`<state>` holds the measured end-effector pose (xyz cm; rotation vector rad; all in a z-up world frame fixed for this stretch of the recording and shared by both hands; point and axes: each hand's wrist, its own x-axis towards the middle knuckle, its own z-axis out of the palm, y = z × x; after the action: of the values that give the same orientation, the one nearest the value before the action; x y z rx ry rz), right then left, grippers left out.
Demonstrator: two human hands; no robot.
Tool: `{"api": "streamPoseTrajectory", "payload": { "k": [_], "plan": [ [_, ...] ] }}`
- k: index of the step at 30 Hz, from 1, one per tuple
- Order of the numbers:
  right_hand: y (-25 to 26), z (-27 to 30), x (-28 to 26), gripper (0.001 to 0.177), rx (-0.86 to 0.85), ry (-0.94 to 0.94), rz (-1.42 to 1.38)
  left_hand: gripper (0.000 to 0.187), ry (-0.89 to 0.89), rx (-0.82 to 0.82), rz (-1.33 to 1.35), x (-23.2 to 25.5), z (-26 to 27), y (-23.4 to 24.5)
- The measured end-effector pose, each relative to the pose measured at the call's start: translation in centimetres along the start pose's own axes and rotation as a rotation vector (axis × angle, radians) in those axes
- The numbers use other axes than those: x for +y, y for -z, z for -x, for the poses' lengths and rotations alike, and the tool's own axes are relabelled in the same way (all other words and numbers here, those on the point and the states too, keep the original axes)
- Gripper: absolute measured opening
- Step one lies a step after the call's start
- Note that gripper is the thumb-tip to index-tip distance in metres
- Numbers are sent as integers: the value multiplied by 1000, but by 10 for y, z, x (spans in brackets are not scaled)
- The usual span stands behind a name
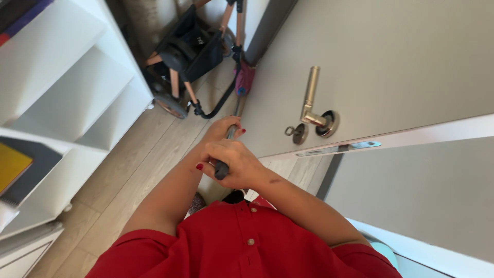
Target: Mop the floors across the bedroom, hallway, and bathroom, and rinse the mop in a bucket.
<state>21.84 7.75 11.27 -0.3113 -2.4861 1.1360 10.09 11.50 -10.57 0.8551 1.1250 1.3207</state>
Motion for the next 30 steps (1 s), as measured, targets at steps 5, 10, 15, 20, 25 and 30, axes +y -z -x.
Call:
{"api": "streamPoseTrajectory", "payload": {
  "k": [5, 10, 15, 20, 25, 30],
  "plan": [
    [-13, -4, -35, 20, -35, 49, -24, 9, -30, 0, -172, 32, 55, 4],
    [-23, -3, -81, 18, -71, 20, -66, 8, -215, -83, -328, 10, 93, 24],
    [-28, -2, -121, 15, -82, 26, -160, 23, -463, -56, -406, -14, 125, 43],
    [-35, -5, -149, 10, -95, 65, -97, 16, -403, 59, -519, -27, 161, 61],
    [-44, -5, -166, 7, -59, 31, -195, 16, -518, 266, -672, 7, 211, 73],
    [-60, -9, -176, 25, -145, 122, -446, 29, -387, 400, -728, 31, 265, 88]
  ]
}}
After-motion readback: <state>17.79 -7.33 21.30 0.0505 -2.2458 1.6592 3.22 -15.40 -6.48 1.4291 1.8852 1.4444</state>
